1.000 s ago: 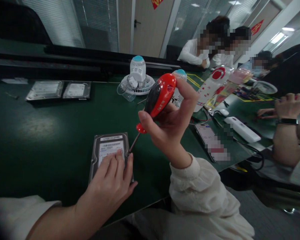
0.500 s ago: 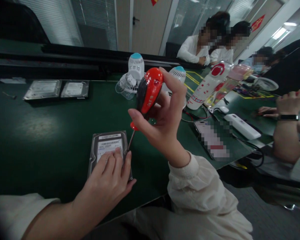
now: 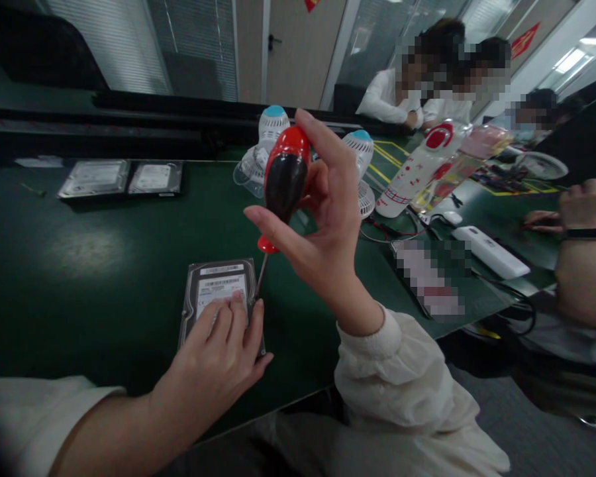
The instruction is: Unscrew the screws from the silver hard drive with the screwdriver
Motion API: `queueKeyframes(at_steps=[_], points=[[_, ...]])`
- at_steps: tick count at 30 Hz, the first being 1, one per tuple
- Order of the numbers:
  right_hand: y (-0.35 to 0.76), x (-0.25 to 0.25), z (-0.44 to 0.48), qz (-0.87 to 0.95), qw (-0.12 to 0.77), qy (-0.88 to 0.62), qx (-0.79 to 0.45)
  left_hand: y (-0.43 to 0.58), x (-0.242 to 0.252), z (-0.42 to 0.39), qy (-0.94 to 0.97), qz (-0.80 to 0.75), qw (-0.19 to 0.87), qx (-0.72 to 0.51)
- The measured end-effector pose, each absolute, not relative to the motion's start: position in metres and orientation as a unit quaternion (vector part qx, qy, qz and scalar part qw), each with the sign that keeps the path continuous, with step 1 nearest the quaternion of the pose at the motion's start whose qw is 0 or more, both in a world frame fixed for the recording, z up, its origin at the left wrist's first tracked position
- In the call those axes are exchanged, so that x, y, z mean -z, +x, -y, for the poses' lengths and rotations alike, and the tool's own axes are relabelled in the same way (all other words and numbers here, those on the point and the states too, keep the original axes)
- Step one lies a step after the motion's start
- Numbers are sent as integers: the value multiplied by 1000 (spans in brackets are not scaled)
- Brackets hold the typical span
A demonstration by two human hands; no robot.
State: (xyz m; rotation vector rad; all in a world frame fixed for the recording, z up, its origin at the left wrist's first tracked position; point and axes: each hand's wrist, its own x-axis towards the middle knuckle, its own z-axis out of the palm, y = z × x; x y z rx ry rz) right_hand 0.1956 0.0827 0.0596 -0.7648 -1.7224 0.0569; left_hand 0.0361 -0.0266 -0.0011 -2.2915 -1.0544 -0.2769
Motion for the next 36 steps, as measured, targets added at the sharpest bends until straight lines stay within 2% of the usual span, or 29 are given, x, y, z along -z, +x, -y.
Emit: queueKeyframes(at_steps=[7,14,18,21,27,31,36], points=[[198,-62,-81,735,600,-304,-85,36,1,29,-863,398,293,106],[199,-62,-76,746,572,-333,-75,36,0,28,-863,400,291,108],[198,-60,-76,756,558,-343,-13,36,0,27,-865,398,288,105],[195,-60,-75,750,567,-340,-12,36,0,27,-864,399,289,104],[193,-58,-77,731,596,-311,-119,35,0,27,-863,397,292,108],[194,-54,-94,730,638,-229,-92,35,0,28,-862,397,294,114],[195,-53,-100,722,648,-222,-96,36,-1,28,-860,399,298,113]])
